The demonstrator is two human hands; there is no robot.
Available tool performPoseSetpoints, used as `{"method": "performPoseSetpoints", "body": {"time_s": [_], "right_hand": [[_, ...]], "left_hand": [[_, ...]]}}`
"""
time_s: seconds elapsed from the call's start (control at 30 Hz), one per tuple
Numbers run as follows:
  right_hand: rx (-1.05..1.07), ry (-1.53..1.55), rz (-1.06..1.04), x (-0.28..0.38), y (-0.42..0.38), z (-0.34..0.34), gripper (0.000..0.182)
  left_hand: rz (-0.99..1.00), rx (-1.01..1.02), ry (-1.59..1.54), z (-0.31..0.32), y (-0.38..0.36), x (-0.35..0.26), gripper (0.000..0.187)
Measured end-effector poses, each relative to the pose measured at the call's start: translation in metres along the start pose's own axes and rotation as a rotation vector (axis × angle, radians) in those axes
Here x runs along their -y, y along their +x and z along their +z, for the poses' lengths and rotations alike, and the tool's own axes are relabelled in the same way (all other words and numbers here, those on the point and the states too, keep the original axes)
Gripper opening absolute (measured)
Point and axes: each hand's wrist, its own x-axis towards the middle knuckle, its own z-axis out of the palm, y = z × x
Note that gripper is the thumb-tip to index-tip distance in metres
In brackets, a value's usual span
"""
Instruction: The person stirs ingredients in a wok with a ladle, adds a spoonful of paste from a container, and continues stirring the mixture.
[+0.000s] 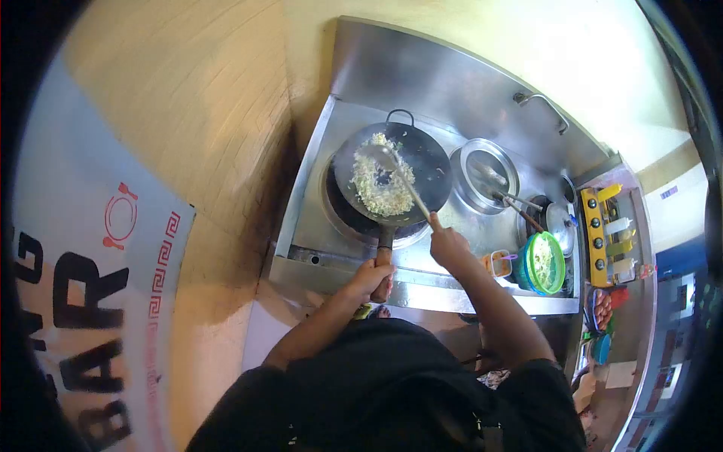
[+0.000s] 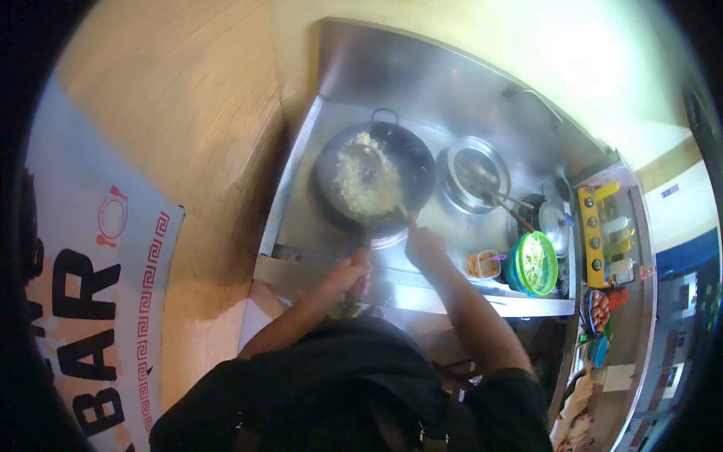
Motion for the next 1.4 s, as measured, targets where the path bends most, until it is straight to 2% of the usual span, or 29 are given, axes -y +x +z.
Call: {"method": "performPoseSetpoints", "body": {"time_s": [0.03,0.1,0.2,0.27,0.33,0.4,0.5,0.57,0.6,0.67,0.8,0.83,0.9,0.97,1.03,1.1,1.17,1.23,1.33,1.4], "right_hand": [[-0.003,0.009,0.009,0.001,-0.016,-0.009,0.057],[0.183,-0.165,-0.04,0.014,-0.066,-0.039,0.062],[0.228,-0.318,-0.005,-0.025,-0.08,-0.041,0.056],[0.201,-0.202,0.004,-0.03,-0.07,-0.053,0.06],[0.151,-0.084,0.005,-0.025,-0.046,-0.061,0.065],[0.08,0.014,0.052,-0.007,-0.021,-0.042,0.066],[-0.059,0.079,-0.038,0.016,0.003,-0.008,0.063],[0.092,0.077,-0.127,0.028,-0.025,-0.019,0.061],[0.097,0.084,-0.121,0.033,-0.051,-0.035,0.061],[0.255,-0.055,-0.045,0.034,-0.095,-0.061,0.062],[0.166,-0.212,-0.092,-0.015,-0.095,-0.057,0.067],[0.285,-0.066,-0.036,-0.024,-0.079,-0.072,0.065],[0.164,0.206,-0.109,-0.029,-0.079,-0.094,0.061],[0.129,0.261,-0.184,-0.037,-0.094,-0.097,0.059],[0.091,0.302,-0.267,-0.032,-0.109,-0.113,0.057],[0.307,0.248,-0.146,-0.019,-0.129,-0.134,0.059],[0.305,0.186,-0.214,-0.018,-0.138,-0.12,0.06],[0.329,-0.065,-0.025,-0.007,-0.141,-0.1,0.062],[0.061,-0.104,-0.062,-0.037,-0.093,-0.013,0.064],[0.033,-0.042,0.004,-0.038,-0.045,0.032,0.065]], "left_hand": [[0.01,0.037,0.032,-0.005,0.003,0.001,0.016],[0.012,0.074,0.067,-0.005,-0.002,-0.001,0.016],[-0.026,-0.033,0.065,0.028,-0.038,-0.028,0.016],[-0.059,0.113,-0.171,0.054,-0.06,-0.042,0.016],[-0.051,0.083,-0.154,0.056,-0.056,-0.044,0.016],[-0.068,0.06,-0.126,0.054,-0.048,-0.036,0.016],[-0.038,0.052,-0.125,0.043,-0.028,-0.016,0.017],[-0.033,-0.006,-0.168,0.031,-0.021,-0.009,0.016],[-0.043,-0.008,-0.164,0.02,-0.014,-0.004,0.016],[-0.008,0.046,-0.159,0.0,-0.003,0.002,0.013],[-0.069,0.151,-0.29,0.062,-0.076,-0.031,0.011],[-0.097,0.125,-0.25,0.073,-0.089,-0.037,0.012],[-0.109,0.095,-0.202,0.076,-0.089,-0.045,0.013],[0.014,0.067,-0.153,0.067,-0.078,-0.037,0.016],[0.02,0.074,-0.168,0.056,-0.062,-0.032,0.014],[0.033,0.074,-0.189,0.047,-0.052,-0.027,0.013],[0.004,0.075,-0.162,0.039,-0.044,-0.019,0.013],[0.017,0.087,-0.186,0.025,-0.03,-0.006,0.014],[0.004,0.064,-0.193,0.019,-0.023,0.0,0.016],[-0.021,0.027,-0.181,0.015,-0.018,0.006,0.017]]}}
